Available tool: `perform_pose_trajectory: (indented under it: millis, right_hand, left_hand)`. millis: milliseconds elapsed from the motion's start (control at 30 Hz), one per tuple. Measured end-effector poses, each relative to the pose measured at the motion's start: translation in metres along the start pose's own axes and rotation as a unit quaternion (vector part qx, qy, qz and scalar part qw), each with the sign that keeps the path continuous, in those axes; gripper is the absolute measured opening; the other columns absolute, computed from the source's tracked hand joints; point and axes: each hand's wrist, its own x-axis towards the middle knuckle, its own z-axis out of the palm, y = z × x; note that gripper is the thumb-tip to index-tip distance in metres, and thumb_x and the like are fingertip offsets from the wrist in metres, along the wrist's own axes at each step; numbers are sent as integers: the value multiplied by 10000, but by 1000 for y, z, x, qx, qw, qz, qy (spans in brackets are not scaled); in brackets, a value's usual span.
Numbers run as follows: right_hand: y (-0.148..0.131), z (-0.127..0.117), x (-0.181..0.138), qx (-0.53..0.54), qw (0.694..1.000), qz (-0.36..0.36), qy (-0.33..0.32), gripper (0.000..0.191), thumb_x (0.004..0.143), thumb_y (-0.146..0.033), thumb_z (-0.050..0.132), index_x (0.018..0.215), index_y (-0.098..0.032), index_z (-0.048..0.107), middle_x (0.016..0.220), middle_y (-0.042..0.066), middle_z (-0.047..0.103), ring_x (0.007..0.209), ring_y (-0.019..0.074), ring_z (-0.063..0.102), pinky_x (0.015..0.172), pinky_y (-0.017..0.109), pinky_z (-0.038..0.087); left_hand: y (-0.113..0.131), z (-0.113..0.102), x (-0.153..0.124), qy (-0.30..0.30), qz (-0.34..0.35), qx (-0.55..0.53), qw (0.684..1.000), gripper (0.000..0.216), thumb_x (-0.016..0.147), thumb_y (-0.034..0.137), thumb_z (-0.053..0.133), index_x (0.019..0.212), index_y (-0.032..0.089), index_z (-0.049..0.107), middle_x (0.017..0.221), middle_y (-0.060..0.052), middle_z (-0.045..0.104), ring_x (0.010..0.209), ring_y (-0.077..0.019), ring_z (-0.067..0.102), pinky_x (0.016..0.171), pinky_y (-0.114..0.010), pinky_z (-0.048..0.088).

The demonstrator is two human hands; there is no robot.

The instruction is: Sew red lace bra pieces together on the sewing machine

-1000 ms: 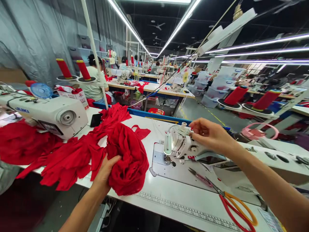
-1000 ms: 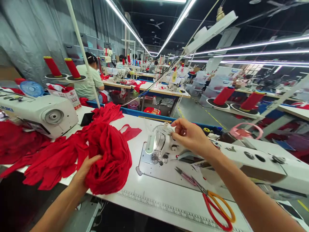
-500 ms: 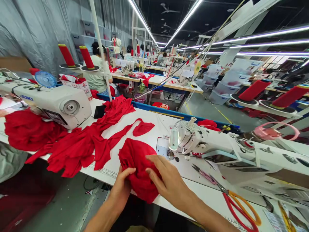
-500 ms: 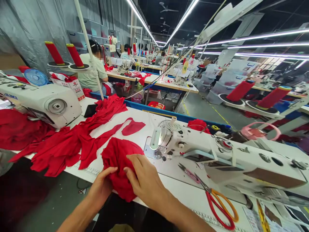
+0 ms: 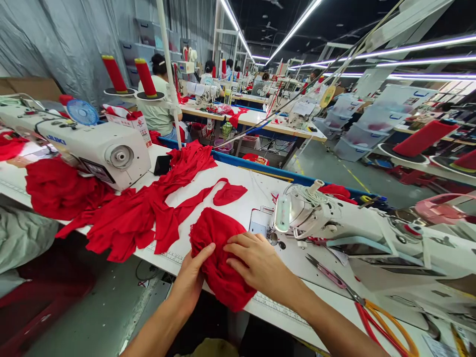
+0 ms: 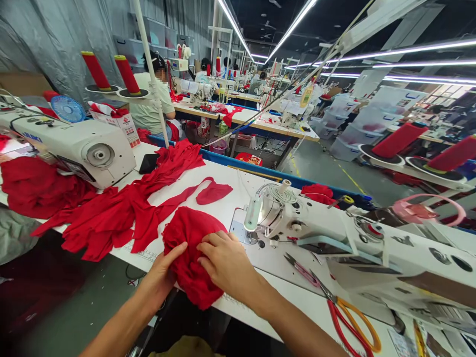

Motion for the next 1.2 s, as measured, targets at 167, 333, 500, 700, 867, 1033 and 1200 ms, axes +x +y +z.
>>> perform_pose_trajectory:
  millis: [167,333,500,700,867,1033,1200]
  right_hand:
    - [14,1,-2,41,998,38,-12,259,980,-210,519,1194,-270,652,1180,41,684,1057,203,631,925,385,477]
    - [14,1,-10,89,993,72,3,434,988,-301,530,1417,-259,476,1274,79,634,1152,243,596,996,431,482]
    - [14,1,-13,146,987,68,-7,588,950,-380,609,1489,-260,406,1417,99,534,1273,257,529,1094,434,435]
    - [23,6,-12,350,933,51,71,520,947,-484,596,1402,-249,504,1385,83,572,1273,219,549,1101,382,442]
    - [44,43,-18,404,836,191,317,345,991,-470,491,1180,-215,627,1180,91,666,1092,215,638,963,382,521]
    - [62,81,-24,322,879,174,305,299,964,-453,523,971,-192,668,952,82,664,886,206,638,754,336,539]
    - [66,88,-29,284,902,166,279,286,978,-444,505,997,-205,661,957,81,650,804,191,630,674,315,532]
  left_hand:
    - [7,2,3,63,-45,-46,996,156,812,141,610,927,137,716,912,-71,772,812,-208,720,784,-308,565]
    - [16,4,4,64,-116,-67,989,167,798,138,579,903,129,708,808,-84,764,796,-242,735,790,-371,591]
    - [17,7,3,42,-130,-45,990,206,774,117,574,935,122,703,785,-83,762,798,-262,744,792,-397,604]
    - [22,6,7,58,-87,-51,993,189,754,107,603,914,140,697,778,-67,758,795,-259,746,780,-383,617]
    - [50,21,36,30,-6,-103,994,243,750,114,607,967,160,707,825,-51,763,787,-233,742,809,-366,613]
    - [56,72,96,-69,11,-163,984,295,802,125,572,1061,143,710,852,-51,766,840,-231,731,837,-363,595]
    - [39,113,167,-77,4,-174,982,197,894,136,542,1013,102,695,875,-89,738,877,-218,712,839,-363,576]
